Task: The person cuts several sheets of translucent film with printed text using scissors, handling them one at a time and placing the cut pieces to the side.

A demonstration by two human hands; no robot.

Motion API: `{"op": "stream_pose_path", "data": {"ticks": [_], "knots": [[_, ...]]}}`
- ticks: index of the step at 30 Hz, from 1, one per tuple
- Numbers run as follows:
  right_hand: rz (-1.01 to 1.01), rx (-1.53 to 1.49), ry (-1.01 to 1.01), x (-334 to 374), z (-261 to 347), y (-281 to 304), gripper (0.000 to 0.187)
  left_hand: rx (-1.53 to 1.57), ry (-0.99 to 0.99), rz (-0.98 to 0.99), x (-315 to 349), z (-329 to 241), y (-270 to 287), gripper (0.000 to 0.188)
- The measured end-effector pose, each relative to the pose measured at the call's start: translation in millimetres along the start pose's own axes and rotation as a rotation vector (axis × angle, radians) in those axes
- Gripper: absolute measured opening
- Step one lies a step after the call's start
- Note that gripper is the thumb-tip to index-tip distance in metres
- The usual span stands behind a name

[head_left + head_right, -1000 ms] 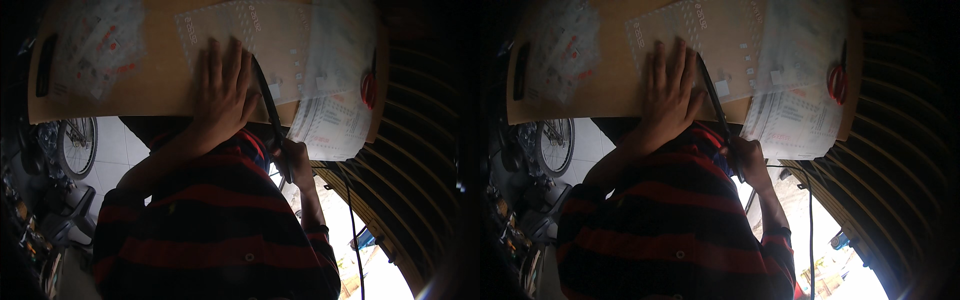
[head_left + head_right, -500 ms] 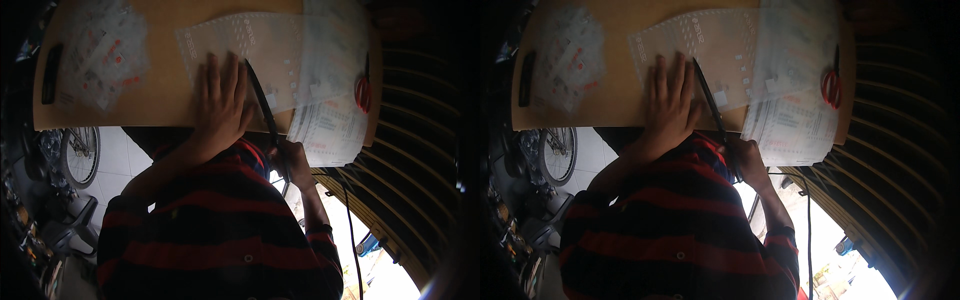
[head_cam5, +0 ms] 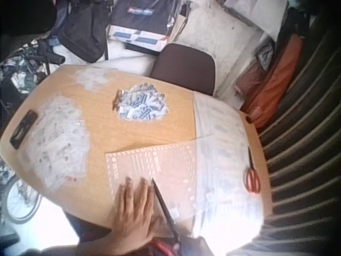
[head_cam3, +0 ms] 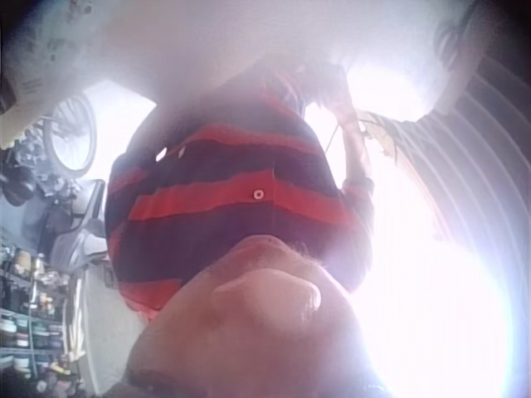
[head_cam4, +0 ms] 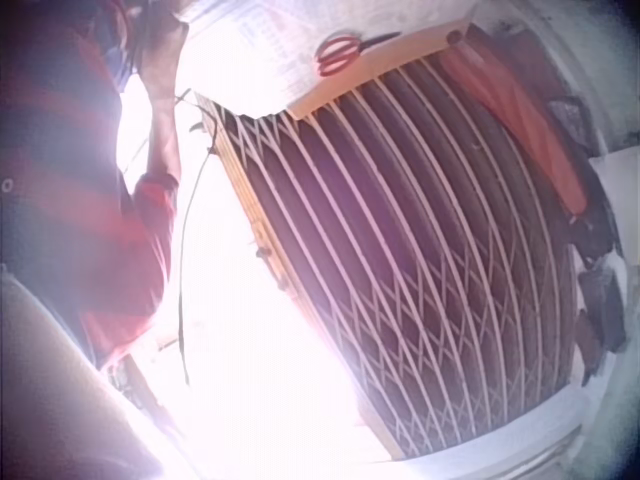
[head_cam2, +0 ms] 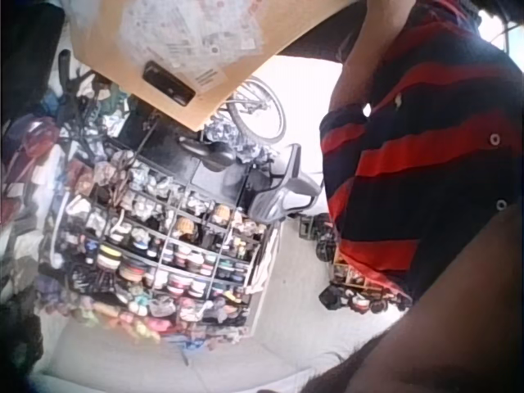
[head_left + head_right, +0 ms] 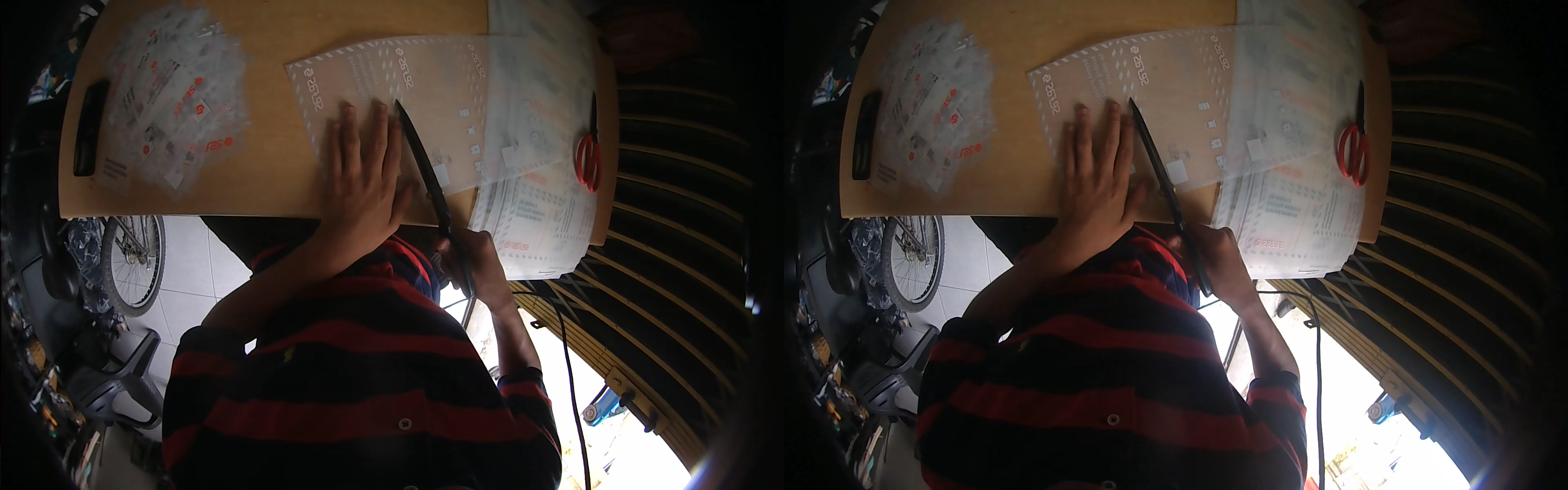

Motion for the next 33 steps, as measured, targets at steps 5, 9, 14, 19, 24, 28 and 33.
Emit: {"op": "stream_pose_path", "data": {"ticks": [5, 9, 14, 19, 24, 28, 33], "knots": [[-0.025, -0.024, 0.06, -3, -3, -1, 0.019, -0.007, 0.0, 0.005, 0, 0, -1, 0.076], [0.003, -0.057, 0.007, -6, -2, 0, 0.02, -0.008, 0.001, -0.005, 1, 0, -1, 0.075], [0.013, -0.045, -0.013, -12, 3, 3, 0.023, 0.002, -0.008, -0.016, 0, -1, 0, 0.074], [-0.001, 0.001, 0.01, -15, 11, 5, 0.04, 0.003, -0.012, -0.03, 0, -1, 1, 0.074], [-0.009, 0.019, 0.0, -18, 20, 11, 0.045, 0.005, -0.014, -0.026, 0, -2, 1, 0.075], [0.024, -0.016, -0.026, -20, 16, 13, 0.045, -0.004, -0.015, -0.017, -1, -2, 1, 0.077], [0.042, -0.053, -0.014, -25, 23, 16, 0.046, 0.018, -0.014, -0.009, -1, -2, 3, 0.079]]}}
Point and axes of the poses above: each hand's wrist, its own x-axis away from the middle knuckle, its own y-axis out of the back of the hand, z = x × y, the point moved 5 cm from there along -x, towards the middle knuckle, and after that the axes turned 11 degrees about x, right-handed, at the moved point
